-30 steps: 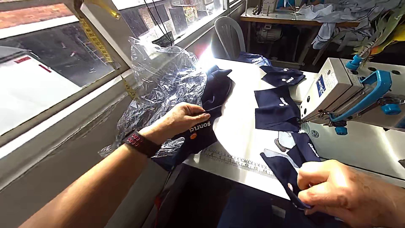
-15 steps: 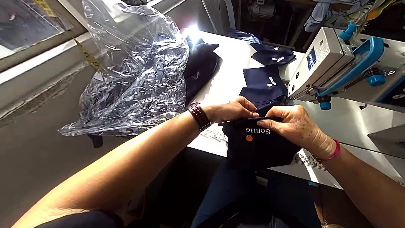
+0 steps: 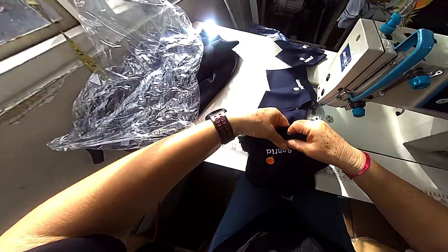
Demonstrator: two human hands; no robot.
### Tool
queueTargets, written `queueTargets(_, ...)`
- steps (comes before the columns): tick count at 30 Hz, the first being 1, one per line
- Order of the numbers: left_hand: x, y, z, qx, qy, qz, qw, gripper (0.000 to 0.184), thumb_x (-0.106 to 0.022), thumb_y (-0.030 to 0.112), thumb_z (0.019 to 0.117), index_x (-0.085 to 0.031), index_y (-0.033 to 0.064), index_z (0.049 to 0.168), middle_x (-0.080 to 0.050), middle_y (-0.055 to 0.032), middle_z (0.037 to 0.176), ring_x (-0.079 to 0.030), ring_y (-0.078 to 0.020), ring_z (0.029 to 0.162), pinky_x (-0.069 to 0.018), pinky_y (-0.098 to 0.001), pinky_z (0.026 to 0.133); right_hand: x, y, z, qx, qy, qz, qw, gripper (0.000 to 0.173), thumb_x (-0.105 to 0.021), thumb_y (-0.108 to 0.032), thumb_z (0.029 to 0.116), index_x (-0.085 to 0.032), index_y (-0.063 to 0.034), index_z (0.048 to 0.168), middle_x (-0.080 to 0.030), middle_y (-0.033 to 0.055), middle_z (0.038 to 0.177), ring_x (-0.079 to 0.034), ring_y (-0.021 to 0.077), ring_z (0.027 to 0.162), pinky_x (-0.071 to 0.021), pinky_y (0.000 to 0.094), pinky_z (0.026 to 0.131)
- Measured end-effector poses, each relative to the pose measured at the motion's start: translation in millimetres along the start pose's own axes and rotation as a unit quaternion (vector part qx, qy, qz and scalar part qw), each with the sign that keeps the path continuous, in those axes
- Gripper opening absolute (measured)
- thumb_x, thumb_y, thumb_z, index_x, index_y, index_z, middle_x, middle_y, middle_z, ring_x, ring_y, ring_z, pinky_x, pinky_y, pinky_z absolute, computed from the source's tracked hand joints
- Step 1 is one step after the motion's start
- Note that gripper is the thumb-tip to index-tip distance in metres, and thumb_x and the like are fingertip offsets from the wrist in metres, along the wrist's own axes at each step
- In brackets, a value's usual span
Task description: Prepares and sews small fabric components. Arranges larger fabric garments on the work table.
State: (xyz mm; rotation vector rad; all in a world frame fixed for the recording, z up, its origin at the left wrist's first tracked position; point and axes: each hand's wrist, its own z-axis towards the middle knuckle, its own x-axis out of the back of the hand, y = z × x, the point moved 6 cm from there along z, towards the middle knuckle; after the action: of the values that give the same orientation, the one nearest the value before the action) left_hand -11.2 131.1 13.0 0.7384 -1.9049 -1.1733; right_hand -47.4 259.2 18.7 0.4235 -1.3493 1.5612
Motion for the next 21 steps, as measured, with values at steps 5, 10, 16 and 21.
queueTargets(5,6,-3,-15,-0.030,0.014,0.068,0.997,0.010,-0.075,-0.002,0.0868,-0.072,0.0022,0.096,-0.072,0.0003,0.079,-0.066,-0.0013,0.070,-0.0540,-0.0177,0.066,19,19,-17,0.002,-0.046,0.073,0.996,0.013,-0.071,-0.020,0.0907,-0.076,-0.0085,0.090,-0.069,-0.0049,0.074,-0.060,-0.0039,0.065,-0.0471,0.0142,0.058)
queueTargets(10,8,-7,-20,-0.012,-0.008,0.071,0.997,0.017,-0.072,0.004,0.0890,-0.070,0.0064,0.105,-0.073,0.0039,0.084,-0.067,0.0007,0.075,-0.0552,-0.0174,0.070,23,17,-20,-0.002,0.061,0.078,0.995,0.010,-0.071,-0.015,0.0878,-0.075,-0.0073,0.083,-0.066,-0.0048,0.073,-0.059,-0.0047,0.068,-0.0469,0.0110,0.061)
queueTargets(16,10,-1,-24,-0.064,-0.002,0.066,0.996,0.017,-0.070,0.005,0.0911,-0.070,0.0063,0.108,-0.072,0.0066,0.092,-0.065,0.0057,0.084,-0.0542,-0.0133,0.078,25,20,-15,-0.024,0.087,0.135,0.987,0.009,-0.077,-0.014,0.0840,-0.079,-0.0068,0.079,-0.075,0.0014,0.110,-0.067,-0.0019,0.095,-0.0551,0.0135,0.080)
queueTargets(21,2,-2,-27,-0.082,-0.006,0.152,0.985,0.023,-0.069,0.009,0.0932,-0.068,-0.0032,0.112,-0.071,-0.0120,0.098,-0.068,-0.0145,0.087,-0.0561,-0.0350,0.082,17,16,-18,0.017,0.153,0.207,0.966,0.015,-0.073,-0.009,0.0841,-0.072,0.0006,0.073,-0.072,0.0053,0.076,-0.067,0.0031,0.075,-0.0525,0.0189,0.069)
